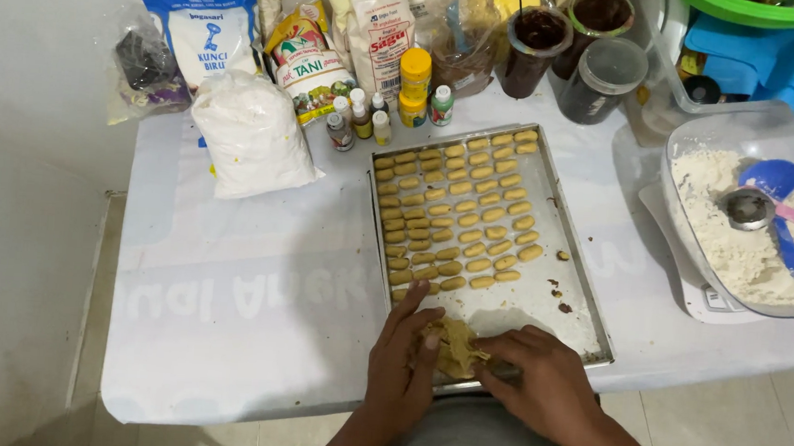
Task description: Shaping small pieces of dough and placing them on a baking tray
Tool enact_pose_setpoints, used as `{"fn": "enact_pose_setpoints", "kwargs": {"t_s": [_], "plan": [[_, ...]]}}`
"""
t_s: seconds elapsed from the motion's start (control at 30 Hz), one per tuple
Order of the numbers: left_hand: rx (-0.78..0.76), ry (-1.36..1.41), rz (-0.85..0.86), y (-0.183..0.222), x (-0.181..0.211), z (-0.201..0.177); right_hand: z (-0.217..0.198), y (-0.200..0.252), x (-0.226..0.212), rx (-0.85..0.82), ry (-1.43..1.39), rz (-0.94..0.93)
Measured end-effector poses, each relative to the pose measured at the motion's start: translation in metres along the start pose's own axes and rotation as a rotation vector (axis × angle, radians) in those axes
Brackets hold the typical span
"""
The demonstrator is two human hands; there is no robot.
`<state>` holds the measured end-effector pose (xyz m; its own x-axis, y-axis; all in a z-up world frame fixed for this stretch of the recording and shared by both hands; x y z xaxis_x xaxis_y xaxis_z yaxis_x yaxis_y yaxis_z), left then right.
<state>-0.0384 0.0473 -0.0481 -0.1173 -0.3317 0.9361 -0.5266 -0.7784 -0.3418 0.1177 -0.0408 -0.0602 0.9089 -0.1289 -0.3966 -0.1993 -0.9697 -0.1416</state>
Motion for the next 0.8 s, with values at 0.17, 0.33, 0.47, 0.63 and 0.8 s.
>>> {"fn": "enact_pose_setpoints", "kwargs": {"t_s": [0.17,0.33,0.47,0.63,0.8], "plan": [[0.024,0.137,-0.068,0.002,0.0,-0.002,0.004,-0.004,0.002,-0.068,-0.008,-0.031],[0.016,0.158,-0.056,0.004,0.013,-0.006,0.01,-0.004,0.007,-0.13,0.016,0.019],[0.046,0.184,-0.098,0.008,0.016,-0.009,0.016,-0.007,0.009,-0.214,-0.005,0.019],[0.061,0.206,-0.105,0.01,0.022,-0.01,0.018,-0.014,0.009,-0.313,0.039,-0.021],[0.096,0.189,-0.067,0.013,0.023,-0.012,0.013,-0.015,0.013,-0.372,0.147,-0.041]]}}
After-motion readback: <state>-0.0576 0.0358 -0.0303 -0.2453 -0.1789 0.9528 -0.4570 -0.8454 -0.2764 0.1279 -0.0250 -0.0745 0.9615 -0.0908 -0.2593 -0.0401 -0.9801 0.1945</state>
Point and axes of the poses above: each hand's wrist, its own y-axis away from the middle knuckle, its own z-axis out of the palm, x = y × z, the point moved 8 cm from there along -y, towards the middle knuckle, and after that the axes turned 11 degrees about y, right-handed, at the moved point
